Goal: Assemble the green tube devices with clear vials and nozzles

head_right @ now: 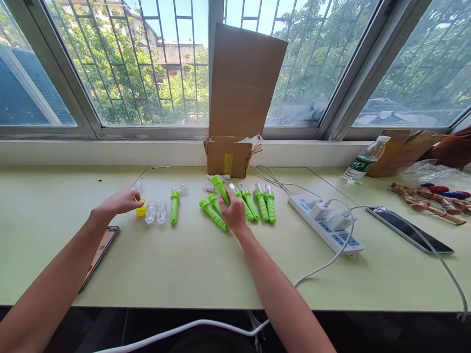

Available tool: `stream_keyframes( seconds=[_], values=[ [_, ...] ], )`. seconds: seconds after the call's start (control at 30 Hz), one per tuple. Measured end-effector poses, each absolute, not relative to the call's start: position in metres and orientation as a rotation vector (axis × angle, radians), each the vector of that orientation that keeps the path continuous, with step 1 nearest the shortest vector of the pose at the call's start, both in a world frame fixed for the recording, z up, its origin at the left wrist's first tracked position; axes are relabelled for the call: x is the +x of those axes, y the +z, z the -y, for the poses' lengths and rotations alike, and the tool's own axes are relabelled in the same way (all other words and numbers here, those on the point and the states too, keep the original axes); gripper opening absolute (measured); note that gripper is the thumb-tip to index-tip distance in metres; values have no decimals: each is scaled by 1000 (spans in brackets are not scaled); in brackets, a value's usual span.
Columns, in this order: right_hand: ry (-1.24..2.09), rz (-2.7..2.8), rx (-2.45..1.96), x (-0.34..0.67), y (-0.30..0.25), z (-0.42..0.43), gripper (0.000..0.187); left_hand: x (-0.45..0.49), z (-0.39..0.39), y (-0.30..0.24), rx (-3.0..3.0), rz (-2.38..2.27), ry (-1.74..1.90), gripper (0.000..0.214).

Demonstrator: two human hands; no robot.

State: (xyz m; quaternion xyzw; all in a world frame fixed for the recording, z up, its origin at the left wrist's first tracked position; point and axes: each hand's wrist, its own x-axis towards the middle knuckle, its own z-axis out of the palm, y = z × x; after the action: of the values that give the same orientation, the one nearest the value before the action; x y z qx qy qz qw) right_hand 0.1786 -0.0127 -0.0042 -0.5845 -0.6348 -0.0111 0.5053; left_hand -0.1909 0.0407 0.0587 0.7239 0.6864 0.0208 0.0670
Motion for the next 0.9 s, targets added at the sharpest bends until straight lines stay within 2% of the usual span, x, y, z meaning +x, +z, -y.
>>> stream_keyframes(
  seconds=[0.9],
  values=[
    [-56,1546,-1402,179,-5,10,42,-160,-35,56,2353,-2023,214,40]
  ],
)
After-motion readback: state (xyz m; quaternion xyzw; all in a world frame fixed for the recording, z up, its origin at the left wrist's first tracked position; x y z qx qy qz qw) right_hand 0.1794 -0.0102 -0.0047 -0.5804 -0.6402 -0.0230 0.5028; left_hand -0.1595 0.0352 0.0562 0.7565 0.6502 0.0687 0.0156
